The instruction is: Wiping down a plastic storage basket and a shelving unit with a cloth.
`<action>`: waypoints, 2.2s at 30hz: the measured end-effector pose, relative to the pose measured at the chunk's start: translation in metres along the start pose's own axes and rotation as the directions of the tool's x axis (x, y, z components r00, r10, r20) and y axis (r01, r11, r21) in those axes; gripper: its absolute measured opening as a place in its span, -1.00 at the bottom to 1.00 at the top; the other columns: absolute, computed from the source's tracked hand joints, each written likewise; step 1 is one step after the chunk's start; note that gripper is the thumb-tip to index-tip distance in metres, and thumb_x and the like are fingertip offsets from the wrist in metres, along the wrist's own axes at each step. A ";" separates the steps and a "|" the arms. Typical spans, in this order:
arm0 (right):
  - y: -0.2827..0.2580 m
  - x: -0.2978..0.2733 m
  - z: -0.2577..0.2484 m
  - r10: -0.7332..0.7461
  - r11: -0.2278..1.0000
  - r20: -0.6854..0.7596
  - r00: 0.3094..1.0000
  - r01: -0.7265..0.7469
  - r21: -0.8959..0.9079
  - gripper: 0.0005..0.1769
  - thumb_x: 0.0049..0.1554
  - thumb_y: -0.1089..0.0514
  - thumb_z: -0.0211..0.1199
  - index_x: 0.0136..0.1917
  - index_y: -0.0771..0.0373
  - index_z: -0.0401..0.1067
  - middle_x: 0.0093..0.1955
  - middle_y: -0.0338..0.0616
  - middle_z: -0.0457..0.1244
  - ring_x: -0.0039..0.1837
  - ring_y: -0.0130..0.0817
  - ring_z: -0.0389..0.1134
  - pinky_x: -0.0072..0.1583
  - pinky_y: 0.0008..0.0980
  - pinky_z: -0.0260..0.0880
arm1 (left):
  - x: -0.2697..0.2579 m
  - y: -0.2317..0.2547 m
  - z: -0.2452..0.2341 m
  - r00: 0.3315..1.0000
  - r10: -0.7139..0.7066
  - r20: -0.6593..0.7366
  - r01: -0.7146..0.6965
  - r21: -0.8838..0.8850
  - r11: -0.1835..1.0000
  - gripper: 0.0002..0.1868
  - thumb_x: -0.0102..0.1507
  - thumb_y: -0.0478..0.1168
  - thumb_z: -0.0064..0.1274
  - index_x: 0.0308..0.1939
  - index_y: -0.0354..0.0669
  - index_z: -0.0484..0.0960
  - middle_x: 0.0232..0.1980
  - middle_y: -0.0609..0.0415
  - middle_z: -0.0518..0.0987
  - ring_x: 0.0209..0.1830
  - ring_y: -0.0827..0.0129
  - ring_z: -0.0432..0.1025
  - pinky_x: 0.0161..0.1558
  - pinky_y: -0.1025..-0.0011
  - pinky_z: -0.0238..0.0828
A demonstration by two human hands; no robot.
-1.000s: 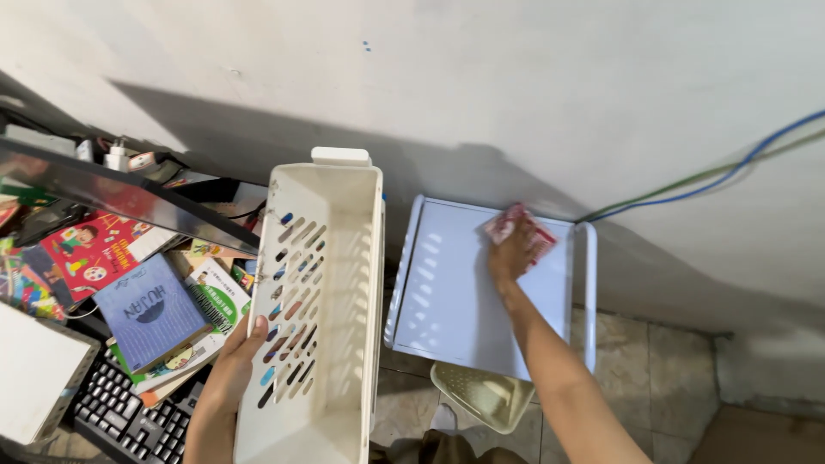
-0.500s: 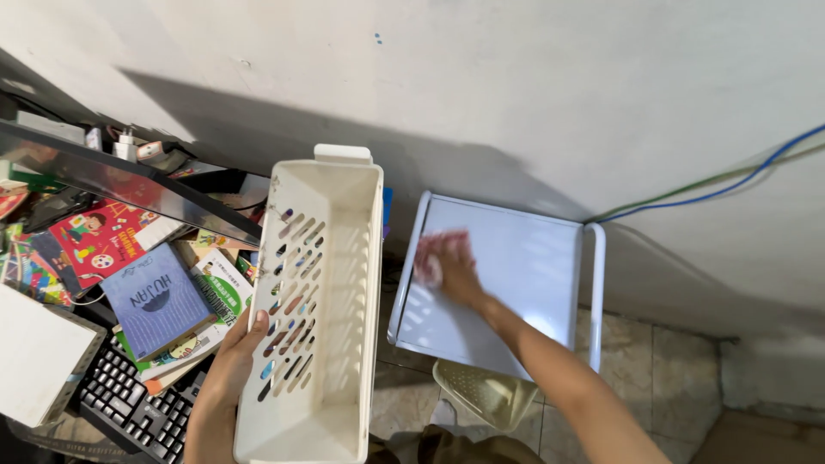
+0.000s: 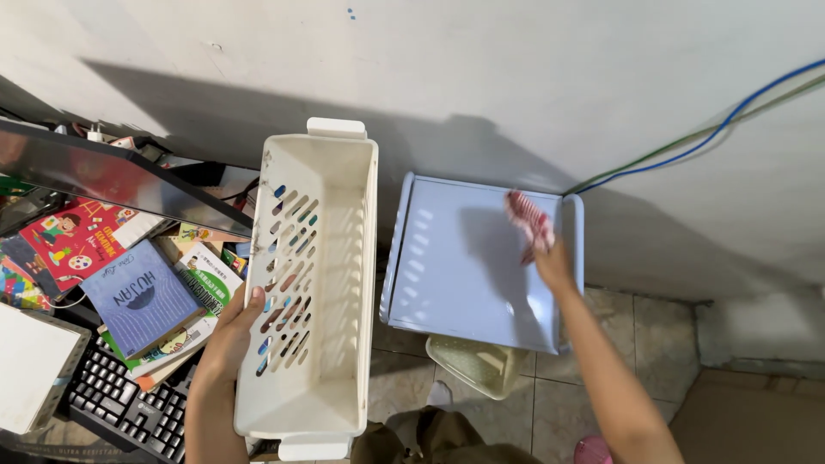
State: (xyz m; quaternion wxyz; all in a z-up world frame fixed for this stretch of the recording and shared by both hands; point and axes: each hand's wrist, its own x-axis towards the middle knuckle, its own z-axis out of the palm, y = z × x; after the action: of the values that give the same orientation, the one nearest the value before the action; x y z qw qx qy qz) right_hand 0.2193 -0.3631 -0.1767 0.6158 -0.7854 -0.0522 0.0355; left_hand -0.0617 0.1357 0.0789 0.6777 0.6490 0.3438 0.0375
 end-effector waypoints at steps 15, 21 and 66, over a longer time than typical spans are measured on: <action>-0.118 -0.218 0.140 0.185 0.896 0.906 0.381 0.312 -0.315 -0.63 0.18 0.02 0.22 0.27 -0.01 0.48 0.48 -0.01 0.21 0.50 0.05 0.12 0.49 0.04 -0.06 | 0.006 -0.003 0.006 0.997 0.041 0.067 -0.040 -0.006 0.999 -0.39 0.35 0.03 -0.08 0.46 -0.09 0.39 0.42 0.02 0.47 0.39 0.34 0.29 0.35 0.34 0.12; 0.006 -0.166 0.060 0.365 0.777 0.583 0.725 -0.583 0.238 -0.43 0.50 -0.14 -0.15 0.30 0.31 0.52 -0.06 0.23 0.28 -0.10 -0.06 0.25 0.01 0.01 0.43 | 0.002 0.006 0.005 0.999 0.001 0.034 -0.003 0.042 0.999 -0.39 0.36 0.04 -0.08 0.45 -0.12 0.41 0.41 0.03 0.47 0.39 0.34 0.28 0.35 0.35 0.12; -0.039 0.045 -0.046 -0.243 0.455 -0.069 0.968 0.051 -0.889 -0.50 0.04 0.32 0.30 0.27 0.12 0.46 0.61 0.04 -0.04 0.34 0.27 0.20 0.26 0.05 0.35 | -0.012 0.013 0.018 0.994 -0.104 0.042 0.105 -0.028 0.994 -0.42 0.35 0.01 -0.08 0.43 -0.09 0.45 0.31 0.02 0.57 0.25 0.29 0.40 0.26 0.30 0.25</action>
State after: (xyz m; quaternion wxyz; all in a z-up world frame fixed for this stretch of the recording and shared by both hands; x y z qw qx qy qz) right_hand 0.2679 -0.3928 -0.1269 0.1255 -0.9817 -0.0732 -0.1233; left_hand -0.0565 0.1162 0.0938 0.6951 0.6205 0.3629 -0.0059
